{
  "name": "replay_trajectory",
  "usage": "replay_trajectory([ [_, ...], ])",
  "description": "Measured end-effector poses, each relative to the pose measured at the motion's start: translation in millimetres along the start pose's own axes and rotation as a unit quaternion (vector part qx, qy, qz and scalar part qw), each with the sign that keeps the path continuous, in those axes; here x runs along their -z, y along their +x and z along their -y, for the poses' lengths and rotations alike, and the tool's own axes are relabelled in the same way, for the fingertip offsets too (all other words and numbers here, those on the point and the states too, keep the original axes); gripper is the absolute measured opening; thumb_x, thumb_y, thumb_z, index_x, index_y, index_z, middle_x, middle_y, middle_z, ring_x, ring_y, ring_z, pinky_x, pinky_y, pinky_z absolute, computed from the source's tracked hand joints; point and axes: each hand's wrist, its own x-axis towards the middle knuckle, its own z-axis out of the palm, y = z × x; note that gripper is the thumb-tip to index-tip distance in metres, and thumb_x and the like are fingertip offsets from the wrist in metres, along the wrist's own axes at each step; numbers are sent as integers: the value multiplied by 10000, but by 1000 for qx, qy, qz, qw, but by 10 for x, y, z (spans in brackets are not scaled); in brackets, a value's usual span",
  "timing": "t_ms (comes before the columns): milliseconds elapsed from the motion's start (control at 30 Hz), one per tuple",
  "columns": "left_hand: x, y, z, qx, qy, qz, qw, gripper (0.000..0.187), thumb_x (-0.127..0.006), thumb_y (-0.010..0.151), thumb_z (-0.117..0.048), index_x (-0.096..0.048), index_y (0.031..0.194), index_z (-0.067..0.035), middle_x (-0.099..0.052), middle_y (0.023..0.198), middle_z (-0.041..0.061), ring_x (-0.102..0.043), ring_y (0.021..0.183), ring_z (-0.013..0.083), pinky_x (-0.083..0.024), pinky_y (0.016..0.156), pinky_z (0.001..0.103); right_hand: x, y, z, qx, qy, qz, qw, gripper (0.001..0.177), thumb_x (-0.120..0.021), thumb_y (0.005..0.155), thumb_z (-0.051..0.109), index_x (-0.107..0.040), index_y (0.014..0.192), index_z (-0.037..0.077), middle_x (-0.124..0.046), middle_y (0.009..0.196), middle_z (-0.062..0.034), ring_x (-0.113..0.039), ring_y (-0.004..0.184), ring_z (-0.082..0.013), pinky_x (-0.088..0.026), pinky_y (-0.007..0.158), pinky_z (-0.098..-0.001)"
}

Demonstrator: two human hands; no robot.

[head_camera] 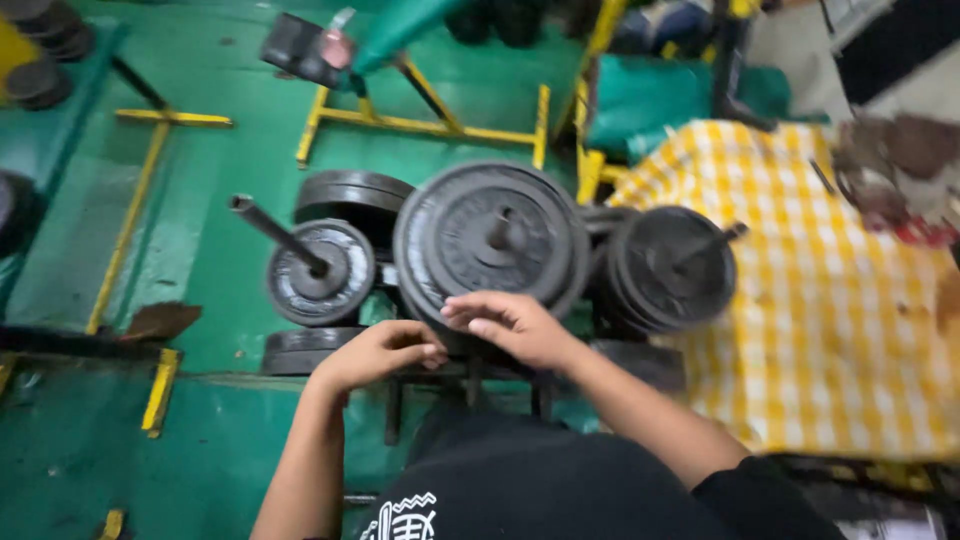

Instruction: Moving and stacking barbell weight plates on various storage racks and benches in a gym.

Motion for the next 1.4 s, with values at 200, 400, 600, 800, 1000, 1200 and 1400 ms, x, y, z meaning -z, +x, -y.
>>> replay_trajectory([
  [200, -903, 739, -419, -23, 63, 202, 977, 327, -662, 993, -210, -664, 1248, -6, -727, 1151, 61, -655, 1099, 114, -531, 977, 291, 638, -908, 71, -36, 92, -97, 990, 388, -547, 1045, 69, -565, 1428, 13, -672, 1355, -91, -651, 1215, -184, -531, 1038, -371],
  [400, -1863, 1534, -175, -101, 13, 54, 993, 381, -656, 1006, -164, -588, 1351, -19, -679, 1197, 103, -628, 1100, 173, -527, 993, 351, 1091, -1834, -220, -25, 44, -284, 957, 366, -558, 1043, 51, -583, 1407, 22, -675, 1342, -93, -651, 1223, -183, -512, 1061, -351],
  [600, -2378, 2102, -241, -299, 233, -194, 905, 557, -723, 932, -116, -511, 1441, -44, -452, 1557, 215, -359, 1522, 414, -278, 1269, 485, 1309, -2180, -139, -26, -269, -485, 832, 452, -676, 983, 113, -574, 1415, 30, -612, 1430, -155, -564, 1358, -291, -431, 1163, -409],
  [800, -2533, 2578, -299, -267, 372, -211, 864, 896, -820, 837, -313, -357, 1560, -59, -148, 1676, 223, -72, 1552, 513, -158, 1210, 677, 1627, -2218, -593, -79, -445, -488, 747, 862, -808, 925, 336, -354, 1595, 40, -330, 1635, -261, -297, 1535, -428, -273, 1259, -508],
  [1000, -2543, 2646, -267, -267, 395, -238, 846, 984, -852, 828, -359, -304, 1594, -75, -69, 1704, 225, -28, 1574, 514, -157, 1236, 684, 1751, -2229, -950, -64, -390, -474, 787, 1026, -805, 922, 381, -182, 1660, 34, -82, 1738, -261, -117, 1628, -413, -185, 1320, -491],
  [1200, -2392, 2777, -206, -245, 331, -249, 877, 1099, -901, 766, -317, -229, 1582, -19, 4, 1674, 287, -58, 1538, 551, -172, 1230, 615, 1763, -2209, -994, -57, -353, -506, 784, 1135, -835, 896, 353, -72, 1650, -19, -90, 1731, -251, -119, 1616, -406, -163, 1312, -478],
  [1400, -2302, 3041, -44, -254, 266, -258, 893, 1014, -871, 842, -218, -233, 1611, -42, -117, 1678, 291, -212, 1556, 502, -259, 1266, 514, 1873, -2225, -1184, -76, -309, -515, 796, 1087, -823, 886, 320, -111, 1644, 3, -179, 1715, -232, -215, 1595, -366, -213, 1300, -445],
])
